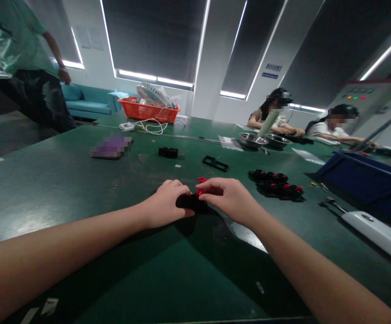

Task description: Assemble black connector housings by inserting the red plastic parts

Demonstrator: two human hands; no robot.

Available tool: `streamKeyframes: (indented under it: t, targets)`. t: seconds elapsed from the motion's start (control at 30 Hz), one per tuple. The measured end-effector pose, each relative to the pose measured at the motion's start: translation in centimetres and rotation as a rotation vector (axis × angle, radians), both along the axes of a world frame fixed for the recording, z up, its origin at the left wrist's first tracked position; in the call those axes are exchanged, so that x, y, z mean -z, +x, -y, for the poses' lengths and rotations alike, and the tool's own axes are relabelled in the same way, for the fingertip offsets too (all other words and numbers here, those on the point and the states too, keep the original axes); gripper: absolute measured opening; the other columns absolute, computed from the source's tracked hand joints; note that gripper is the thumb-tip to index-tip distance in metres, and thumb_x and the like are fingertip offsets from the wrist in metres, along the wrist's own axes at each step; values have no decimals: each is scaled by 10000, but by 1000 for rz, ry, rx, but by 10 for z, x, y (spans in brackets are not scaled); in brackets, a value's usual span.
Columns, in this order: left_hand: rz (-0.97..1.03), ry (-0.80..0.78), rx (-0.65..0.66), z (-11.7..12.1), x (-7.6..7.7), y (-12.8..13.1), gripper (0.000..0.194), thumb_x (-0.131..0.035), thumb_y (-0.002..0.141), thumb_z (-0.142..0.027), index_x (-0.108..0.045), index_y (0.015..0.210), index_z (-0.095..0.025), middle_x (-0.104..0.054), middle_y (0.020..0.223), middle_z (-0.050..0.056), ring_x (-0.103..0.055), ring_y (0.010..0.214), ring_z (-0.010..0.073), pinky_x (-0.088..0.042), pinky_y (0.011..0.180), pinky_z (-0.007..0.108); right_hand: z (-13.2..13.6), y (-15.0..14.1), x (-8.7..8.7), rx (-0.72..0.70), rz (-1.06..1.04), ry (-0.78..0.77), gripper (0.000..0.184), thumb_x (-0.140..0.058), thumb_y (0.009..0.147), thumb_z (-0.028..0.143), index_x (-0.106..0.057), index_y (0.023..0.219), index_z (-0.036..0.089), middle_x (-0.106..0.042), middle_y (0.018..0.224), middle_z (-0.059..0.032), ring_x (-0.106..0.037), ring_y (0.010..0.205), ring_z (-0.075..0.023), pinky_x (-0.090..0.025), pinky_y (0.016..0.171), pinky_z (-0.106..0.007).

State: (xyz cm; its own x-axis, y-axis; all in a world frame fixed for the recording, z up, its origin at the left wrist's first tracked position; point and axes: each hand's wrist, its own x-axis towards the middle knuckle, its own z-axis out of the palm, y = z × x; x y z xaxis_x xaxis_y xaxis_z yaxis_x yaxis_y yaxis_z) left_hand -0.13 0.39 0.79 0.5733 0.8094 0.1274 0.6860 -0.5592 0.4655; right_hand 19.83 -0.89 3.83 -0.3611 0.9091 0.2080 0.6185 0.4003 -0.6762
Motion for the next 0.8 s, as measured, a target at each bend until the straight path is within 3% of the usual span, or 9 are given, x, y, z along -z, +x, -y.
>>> streamKeyframes:
  t: [0.8]
  targets:
    - [6,11,10,0,0,-1,314,-715,768,-333,-672,1047,-196,-646,1107,98,-553,1124,306,-451,988,447,2,-1,-1,19,14,22,174,-690,794,97,-751,930,188,-781,895,-40,-729,821,-186,-556,759,-308]
